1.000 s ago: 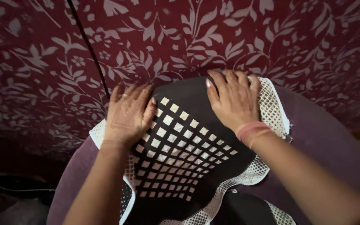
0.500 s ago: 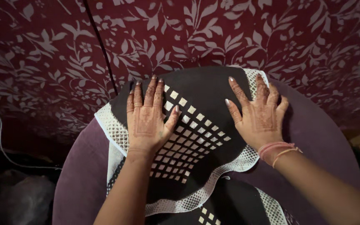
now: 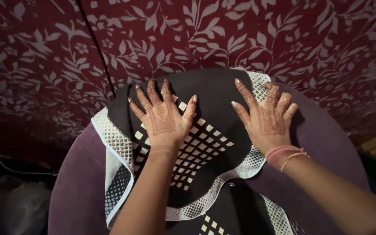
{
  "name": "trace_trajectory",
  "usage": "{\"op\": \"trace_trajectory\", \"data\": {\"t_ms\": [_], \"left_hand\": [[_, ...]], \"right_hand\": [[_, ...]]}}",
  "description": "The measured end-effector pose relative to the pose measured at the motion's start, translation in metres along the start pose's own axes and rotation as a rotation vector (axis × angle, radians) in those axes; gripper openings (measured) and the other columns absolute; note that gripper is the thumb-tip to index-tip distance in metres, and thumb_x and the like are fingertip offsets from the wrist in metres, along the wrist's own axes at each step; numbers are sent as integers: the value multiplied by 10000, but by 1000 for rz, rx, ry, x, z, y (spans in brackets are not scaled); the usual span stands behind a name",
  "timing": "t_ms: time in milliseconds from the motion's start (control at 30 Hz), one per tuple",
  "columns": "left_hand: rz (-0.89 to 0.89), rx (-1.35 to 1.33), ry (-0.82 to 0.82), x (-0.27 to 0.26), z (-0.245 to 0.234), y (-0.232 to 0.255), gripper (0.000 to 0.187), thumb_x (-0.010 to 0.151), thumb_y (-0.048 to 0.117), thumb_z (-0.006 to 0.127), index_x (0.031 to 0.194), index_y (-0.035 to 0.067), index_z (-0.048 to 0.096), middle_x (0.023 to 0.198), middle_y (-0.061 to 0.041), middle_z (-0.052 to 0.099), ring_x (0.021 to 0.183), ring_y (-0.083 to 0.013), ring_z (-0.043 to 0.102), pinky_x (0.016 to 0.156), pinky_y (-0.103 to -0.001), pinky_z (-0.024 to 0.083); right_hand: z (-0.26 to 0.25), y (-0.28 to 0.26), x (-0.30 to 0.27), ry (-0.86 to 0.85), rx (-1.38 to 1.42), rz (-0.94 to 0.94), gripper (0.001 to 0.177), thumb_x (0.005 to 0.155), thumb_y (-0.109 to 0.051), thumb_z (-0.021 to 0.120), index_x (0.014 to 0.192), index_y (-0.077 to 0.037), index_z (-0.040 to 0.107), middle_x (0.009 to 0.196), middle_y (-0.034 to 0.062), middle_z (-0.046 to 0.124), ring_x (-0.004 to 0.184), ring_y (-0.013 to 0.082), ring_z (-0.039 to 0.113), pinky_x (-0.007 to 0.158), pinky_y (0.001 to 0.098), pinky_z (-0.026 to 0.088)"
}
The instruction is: The person folds a black and white patterned seat cushion and a maroon patterned fabric cover by hand.
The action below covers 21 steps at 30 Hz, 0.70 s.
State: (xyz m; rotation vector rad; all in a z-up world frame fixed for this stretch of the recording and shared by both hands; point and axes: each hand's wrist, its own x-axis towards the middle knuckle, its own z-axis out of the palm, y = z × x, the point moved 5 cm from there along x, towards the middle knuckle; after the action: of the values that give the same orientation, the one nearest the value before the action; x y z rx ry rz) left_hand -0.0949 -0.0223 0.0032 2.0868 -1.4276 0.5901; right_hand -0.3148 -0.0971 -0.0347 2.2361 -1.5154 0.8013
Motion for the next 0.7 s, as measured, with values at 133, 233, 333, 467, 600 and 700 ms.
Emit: {"op": "trace_trajectory", "data": {"t_ms": [133, 233, 333, 467, 600, 700], "left_hand": [[-9, 4, -6, -1, 1, -1, 881, 943, 730, 441, 1512, 58, 444, 1568, -219, 327, 1498, -484, 148, 1157, -723, 57], [-6, 10, -9, 0, 1, 0, 893, 932, 735, 432, 1513, 57, 438, 1575, -204, 331, 1501, -475, 150, 1158, -721, 58], [7, 8, -4, -1, 0, 0, 881, 947, 732, 431, 1520, 63, 436, 1588, -202, 321, 1506, -479, 140, 1163, -723, 54], [-4, 5, -55, 1, 0, -1, 901, 947, 745, 389, 1534, 62, 413, 1610, -203, 286, 1510, -481, 106, 1158, -722, 37], [6, 4, -83, 1, -1, -1, 898, 950, 747, 339, 1532, 66, 392, 1608, -214, 271, 1501, -490, 99, 1136, -718, 23], [40, 75, -101, 7, 2, 4, 873, 965, 732, 321, 1533, 74, 393, 1603, -209, 295, 1501, -462, 146, 1148, -704, 38]], "right_hand": [[5, 14, 7, -119, 2, 164, 465, 1089, -568, 398, 1552, -533, 428, 1370, 153, 462, 1164, 419, 423, 1003, 587, 353], [-6, 17, 13, 39, -15, 157, 472, 1083, -548, 440, 1539, -431, 482, 1350, 227, 461, 1181, 464, 461, 951, 590, 402], [-5, 20, 18, -90, 161, 161, 436, 1123, -427, 454, 1557, -386, 482, 1315, 236, 485, 1084, 432, 602, 920, 547, 511], [-13, 22, 38, -221, 94, 39, 650, 984, -63, 493, 1556, -369, 459, 1439, 277, 428, 762, 346, 700, 736, 471, 607], [-17, 23, 66, -540, -105, -69, 873, 985, 179, 380, 1626, -409, 309, 1655, 292, 196, 685, 222, 758, 609, 331, 635], [-30, 26, 88, -371, -207, -240, 792, 949, 83, 448, 1565, -408, 369, 1576, 309, 245, 665, 218, 733, 634, 367, 640]]}}
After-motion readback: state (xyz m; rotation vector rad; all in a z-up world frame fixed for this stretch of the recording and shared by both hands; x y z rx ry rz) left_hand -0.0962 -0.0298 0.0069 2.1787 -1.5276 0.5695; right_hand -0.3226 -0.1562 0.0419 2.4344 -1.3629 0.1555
